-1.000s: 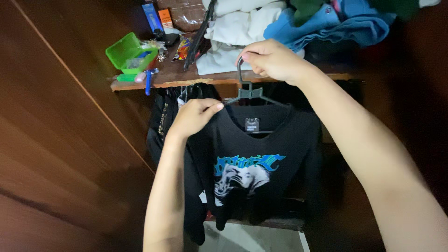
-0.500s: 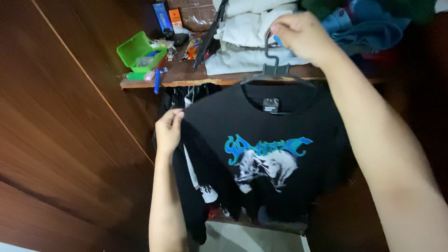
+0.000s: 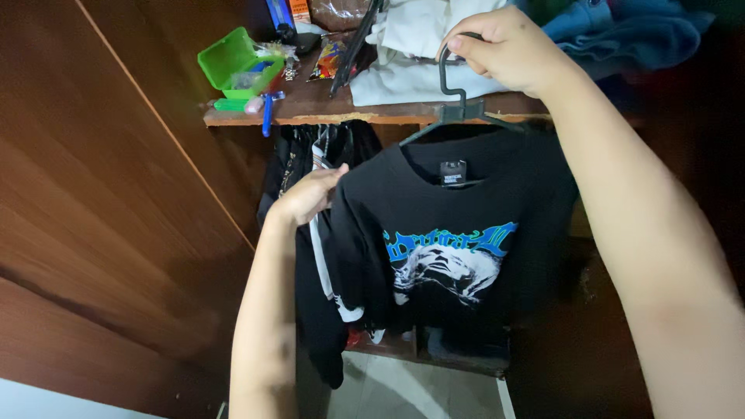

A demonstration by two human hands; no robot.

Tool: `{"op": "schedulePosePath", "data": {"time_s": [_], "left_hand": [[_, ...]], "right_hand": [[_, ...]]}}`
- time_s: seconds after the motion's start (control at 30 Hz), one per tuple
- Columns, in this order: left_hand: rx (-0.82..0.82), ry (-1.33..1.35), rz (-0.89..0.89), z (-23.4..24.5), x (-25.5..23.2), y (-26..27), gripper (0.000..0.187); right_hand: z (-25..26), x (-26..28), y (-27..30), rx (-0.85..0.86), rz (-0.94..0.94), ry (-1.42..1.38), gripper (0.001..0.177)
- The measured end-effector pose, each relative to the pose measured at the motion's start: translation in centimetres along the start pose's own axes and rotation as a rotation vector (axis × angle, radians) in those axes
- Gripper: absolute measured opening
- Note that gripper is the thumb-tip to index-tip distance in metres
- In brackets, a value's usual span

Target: The person picks up shirts from a bed, places each on a hanger, and hangs them in a wooden wardrobe. The person handles a black graphic tee, a black band tee, and a black polo shirt, placing each on a hanger and hanging it in the wardrobe.

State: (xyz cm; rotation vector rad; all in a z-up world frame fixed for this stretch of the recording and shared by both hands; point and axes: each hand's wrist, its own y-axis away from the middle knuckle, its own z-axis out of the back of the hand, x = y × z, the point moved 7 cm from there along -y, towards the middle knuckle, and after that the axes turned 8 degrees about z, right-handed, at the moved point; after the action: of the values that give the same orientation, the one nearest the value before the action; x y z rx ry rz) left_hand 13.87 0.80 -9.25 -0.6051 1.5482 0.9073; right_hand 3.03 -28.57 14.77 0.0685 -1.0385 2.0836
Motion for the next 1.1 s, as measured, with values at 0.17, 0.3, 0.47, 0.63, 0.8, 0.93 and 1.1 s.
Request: {"op": "schedulePosePath", "data": {"time_s": [0.17,0.3,0.47,0.63,0.8,0.93,1.1], "left_hand": [[0.147,-0.152,0.098,-0.9,-0.2,1.3,0.051],[0.198,-0.256,0.107,-1.9,-0.8,2.2,0.038],[-0.246,-0.533,-0.569,-4.1,-7.6,4.8,0.020],[-0.628,-0.704,-1.052,-7.0,-10.8,11.6,0.014],[-0.763,-1.190,-0.993,-8.5,-10.9,12.4,0.014],[-0.798,-1.120,-0.751,-7.2,-9.5,9.5,0.005],[-0.582,-0.878,-0.923,-7.4,-6.9,5.1,0.037]], "right_hand": [[0.6,0.3,0.5,0.022,-0.033,0.075,0.022],[0.9,1.0,1.2,0.039,-0.032,0.153,0.023],[1.4,1.1,1.9,0.068,-0.089,0.183,0.023],[3.1,0.0,2.0,-0.005,-0.066,0.309,0.022],[0.8,-2.3,2.2,-0.049,0.084,0.301,0.019],[-3.3,-4.4,1.6,0.053,0.113,0.216,0.018],[-6.3,-6.6,0.9,0.153,0.159,0.260,0.021]]}}
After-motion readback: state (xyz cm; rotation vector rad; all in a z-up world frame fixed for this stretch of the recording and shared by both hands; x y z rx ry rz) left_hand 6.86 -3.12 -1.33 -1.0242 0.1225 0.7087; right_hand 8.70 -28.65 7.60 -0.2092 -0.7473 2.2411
